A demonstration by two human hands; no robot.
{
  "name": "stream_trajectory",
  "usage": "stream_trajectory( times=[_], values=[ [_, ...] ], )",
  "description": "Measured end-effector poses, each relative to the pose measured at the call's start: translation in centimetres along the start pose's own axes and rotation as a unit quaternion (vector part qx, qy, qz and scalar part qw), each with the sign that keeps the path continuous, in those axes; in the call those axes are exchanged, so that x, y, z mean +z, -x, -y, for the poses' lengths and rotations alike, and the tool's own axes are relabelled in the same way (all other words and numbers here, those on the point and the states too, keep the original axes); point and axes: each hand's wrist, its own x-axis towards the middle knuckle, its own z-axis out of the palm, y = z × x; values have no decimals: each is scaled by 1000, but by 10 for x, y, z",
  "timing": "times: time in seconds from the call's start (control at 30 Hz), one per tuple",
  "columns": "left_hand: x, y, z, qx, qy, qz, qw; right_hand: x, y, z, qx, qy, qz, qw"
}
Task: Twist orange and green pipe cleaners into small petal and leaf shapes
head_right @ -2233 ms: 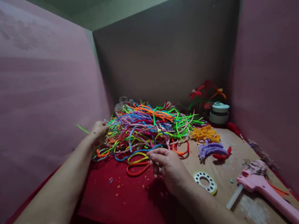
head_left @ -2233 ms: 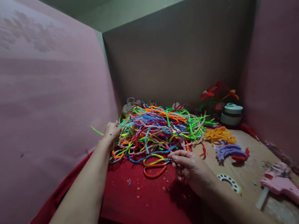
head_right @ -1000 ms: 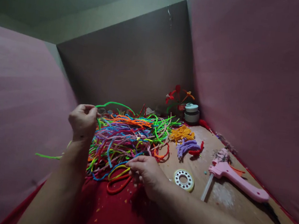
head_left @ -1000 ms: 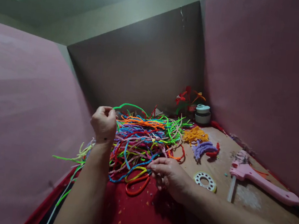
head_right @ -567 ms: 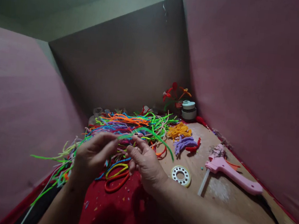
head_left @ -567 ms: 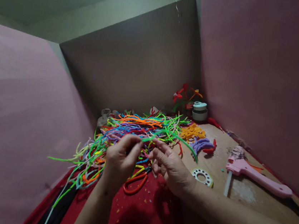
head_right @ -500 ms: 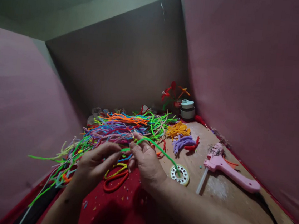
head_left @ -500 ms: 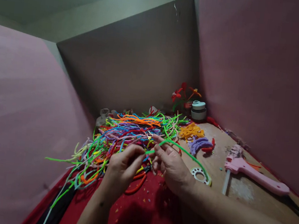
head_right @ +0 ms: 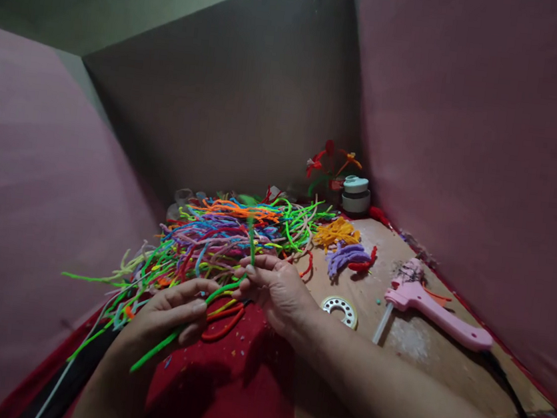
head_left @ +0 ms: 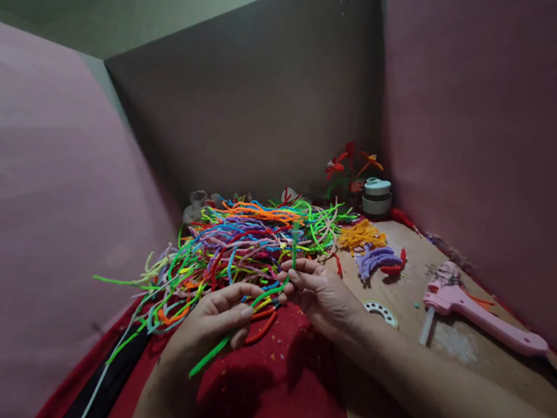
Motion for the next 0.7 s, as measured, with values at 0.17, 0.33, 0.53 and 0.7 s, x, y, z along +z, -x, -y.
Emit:
stream_trajectory(
  times=[0.17,0.33,0.53,0.7],
  values=[
    [2,-1,2,-6,29,9,1000,-1,0,-2,16,25,28,999],
    [0,1,3,-29,-27,27,999,-3,-1,-4,29,13,38,999],
    [-11,14,-9,-30,-147,68,986,-1,1,-6,46,23,9,999],
    [-28,38,-25,15,-311,22,950,-1,3,-8,62,62,-16,996]
  ],
)
